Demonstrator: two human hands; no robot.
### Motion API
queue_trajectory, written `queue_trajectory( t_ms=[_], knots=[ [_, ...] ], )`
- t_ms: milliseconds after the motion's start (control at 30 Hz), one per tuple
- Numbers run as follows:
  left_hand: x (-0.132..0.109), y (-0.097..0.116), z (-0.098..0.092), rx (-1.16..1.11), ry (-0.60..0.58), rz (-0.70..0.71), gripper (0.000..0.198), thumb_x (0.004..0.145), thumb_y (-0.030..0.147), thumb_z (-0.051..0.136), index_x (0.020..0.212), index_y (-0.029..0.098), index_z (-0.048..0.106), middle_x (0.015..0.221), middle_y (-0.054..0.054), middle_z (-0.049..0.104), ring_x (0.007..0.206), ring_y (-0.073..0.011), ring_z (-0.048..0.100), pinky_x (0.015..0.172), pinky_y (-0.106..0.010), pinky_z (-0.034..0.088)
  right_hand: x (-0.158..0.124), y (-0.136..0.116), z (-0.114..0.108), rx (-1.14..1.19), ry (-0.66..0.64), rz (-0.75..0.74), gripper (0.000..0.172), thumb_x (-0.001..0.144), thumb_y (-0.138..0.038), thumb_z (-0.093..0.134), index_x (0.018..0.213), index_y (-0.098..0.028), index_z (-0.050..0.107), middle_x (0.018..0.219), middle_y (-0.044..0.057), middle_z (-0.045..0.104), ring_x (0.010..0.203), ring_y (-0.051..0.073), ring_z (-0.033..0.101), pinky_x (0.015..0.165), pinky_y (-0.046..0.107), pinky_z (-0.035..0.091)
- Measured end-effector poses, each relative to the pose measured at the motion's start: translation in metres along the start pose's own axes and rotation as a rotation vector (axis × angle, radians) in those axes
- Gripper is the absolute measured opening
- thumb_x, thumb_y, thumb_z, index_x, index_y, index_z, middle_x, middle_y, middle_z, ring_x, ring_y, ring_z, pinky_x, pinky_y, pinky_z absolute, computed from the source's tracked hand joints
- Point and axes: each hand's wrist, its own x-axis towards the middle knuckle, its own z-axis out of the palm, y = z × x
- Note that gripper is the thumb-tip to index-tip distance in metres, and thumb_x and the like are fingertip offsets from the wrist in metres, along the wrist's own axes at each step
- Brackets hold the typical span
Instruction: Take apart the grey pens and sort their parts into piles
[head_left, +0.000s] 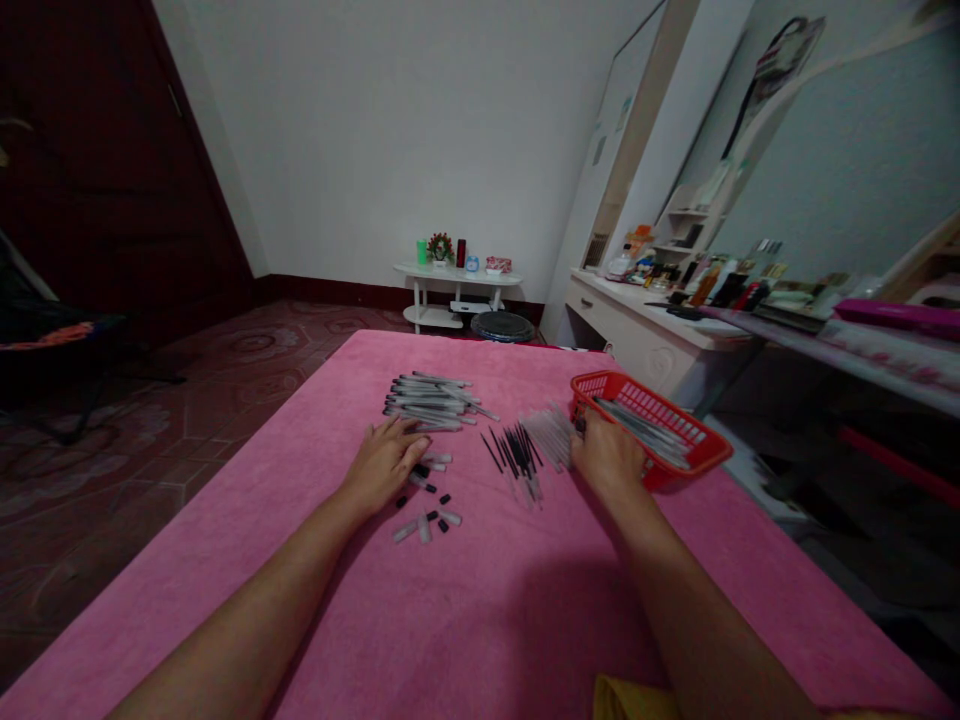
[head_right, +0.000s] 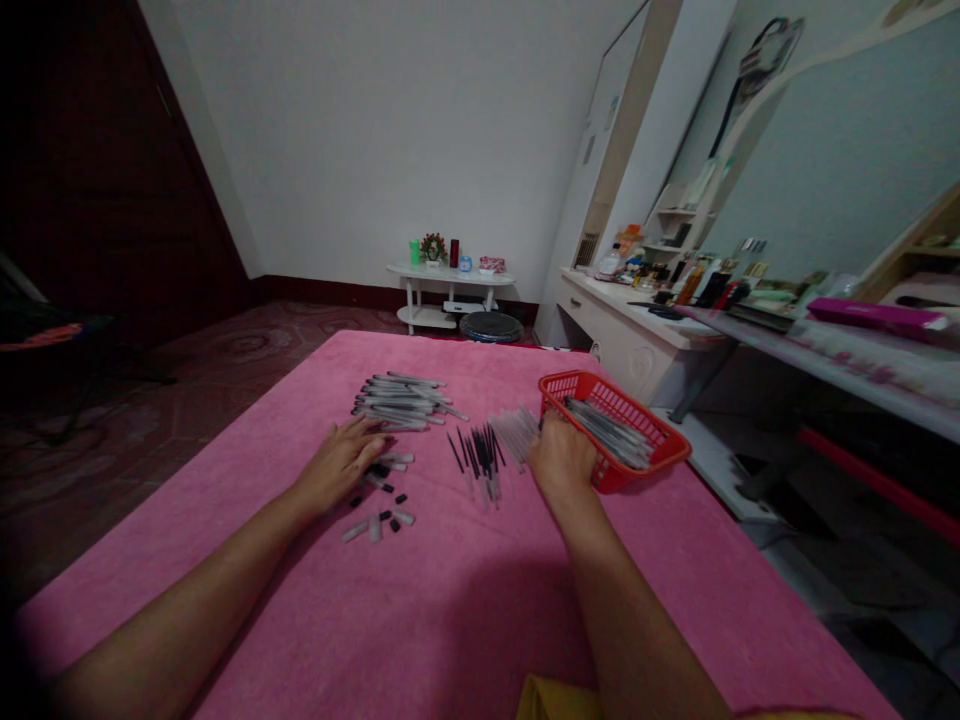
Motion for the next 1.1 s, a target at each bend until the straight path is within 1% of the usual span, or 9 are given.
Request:
queue_trajectory(
  t_ms=[100,233,400,533,600,800,933,1000,1100],
  knots=[
    [-0.003,0.001,0.000,0.349,-0.094,0.034,0.040,0.092,0.045,0.037,0.107,0.026,0.069,0.133,-0.007,0.055,0.133,-0.0322,0.031,0.107,-0.066,0.007,0.000,0.001,0.003,-0.055,-0.034,0.018,0.030,0.084,-0.028,0.053,0.107,-0.011,0.066,0.090,0.019,0.070,0.086,0.029,0.067,0.072,0.035,0.047],
    [-0.004,0.005,0.000,0.503,-0.102,0.087,0.045,0.094,0.046,0.031,0.103,0.026,0.070,0.125,-0.008,0.058,0.128,-0.0310,0.039,0.105,-0.066,0.015,0.000,0.001,0.004,-0.047,-0.076,-0.020,0.023,0.082,-0.027,0.057,0.095,-0.014,0.070,0.091,0.017,0.070,0.089,0.031,0.066,0.072,0.036,0.047],
    [-0.002,0.006,-0.001,0.520,-0.097,0.118,0.041,0.094,0.044,0.034,0.099,0.026,0.071,0.111,-0.007,0.061,0.107,-0.0256,0.053,0.104,-0.062,0.022,-0.007,-0.008,0.004,0.041,0.001,-0.134,0.020,0.085,-0.029,0.055,0.091,-0.017,0.070,0.095,0.012,0.068,0.087,0.026,0.065,0.070,0.031,0.044],
    [0.000,0.003,-0.001,0.487,-0.101,0.152,0.043,0.094,0.041,0.035,0.095,0.022,0.073,0.104,-0.009,0.062,0.098,-0.0221,0.058,0.095,-0.042,0.039,-0.016,-0.021,0.005,0.150,0.040,-0.258,0.019,0.086,-0.031,0.055,0.090,-0.019,0.069,0.093,0.008,0.068,0.084,0.021,0.064,0.068,0.028,0.041],
    [0.001,0.000,-0.001,0.479,-0.103,0.183,0.044,0.094,0.039,0.034,0.095,0.020,0.073,0.105,-0.010,0.064,0.097,-0.0214,0.059,0.089,-0.035,0.043,-0.020,-0.027,0.006,0.205,0.046,-0.318,0.018,0.085,-0.030,0.056,0.089,-0.019,0.069,0.092,0.008,0.068,0.086,0.021,0.063,0.069,0.028,0.039],
    [0.003,-0.004,0.000,0.522,-0.074,0.240,0.029,0.089,0.031,0.048,0.093,0.018,0.074,0.096,-0.011,0.067,0.090,-0.0221,0.061,0.083,-0.035,0.045,-0.033,-0.045,0.006,0.423,0.012,-0.422,0.012,0.084,-0.026,0.060,0.084,-0.018,0.069,0.089,0.007,0.068,0.084,0.019,0.061,0.071,0.027,0.038],
    [0.002,0.001,0.001,0.446,0.043,0.331,0.024,0.087,0.022,0.050,0.094,0.019,0.073,0.098,-0.010,0.065,0.089,-0.0214,0.060,0.079,-0.034,0.046,-0.043,-0.054,0.007,0.569,-0.038,-0.483,0.009,0.082,-0.021,0.059,0.086,-0.018,0.068,0.088,0.005,0.067,0.082,0.017,0.060,0.071,0.026,0.039],
    [0.001,0.006,0.003,0.424,0.100,0.425,0.023,0.086,0.018,0.050,0.094,0.019,0.072,0.100,-0.010,0.065,0.091,-0.0219,0.059,0.080,-0.036,0.046,-0.047,-0.058,0.008,0.610,-0.032,-0.490,0.014,0.081,-0.020,0.061,0.093,-0.019,0.066,0.093,0.005,0.065,0.082,0.017,0.059,0.070,0.026,0.040],
    [-0.003,0.014,0.008,0.408,0.086,0.576,0.021,0.085,0.015,0.052,0.092,0.020,0.071,0.096,-0.009,0.066,0.089,-0.0208,0.058,0.079,-0.036,0.045,-0.050,-0.061,0.010,0.662,-0.019,-0.524,0.042,0.076,-0.021,0.067,0.117,-0.022,0.058,0.111,0.006,0.061,0.089,0.018,0.059,0.073,0.026,0.042]
  ],
)
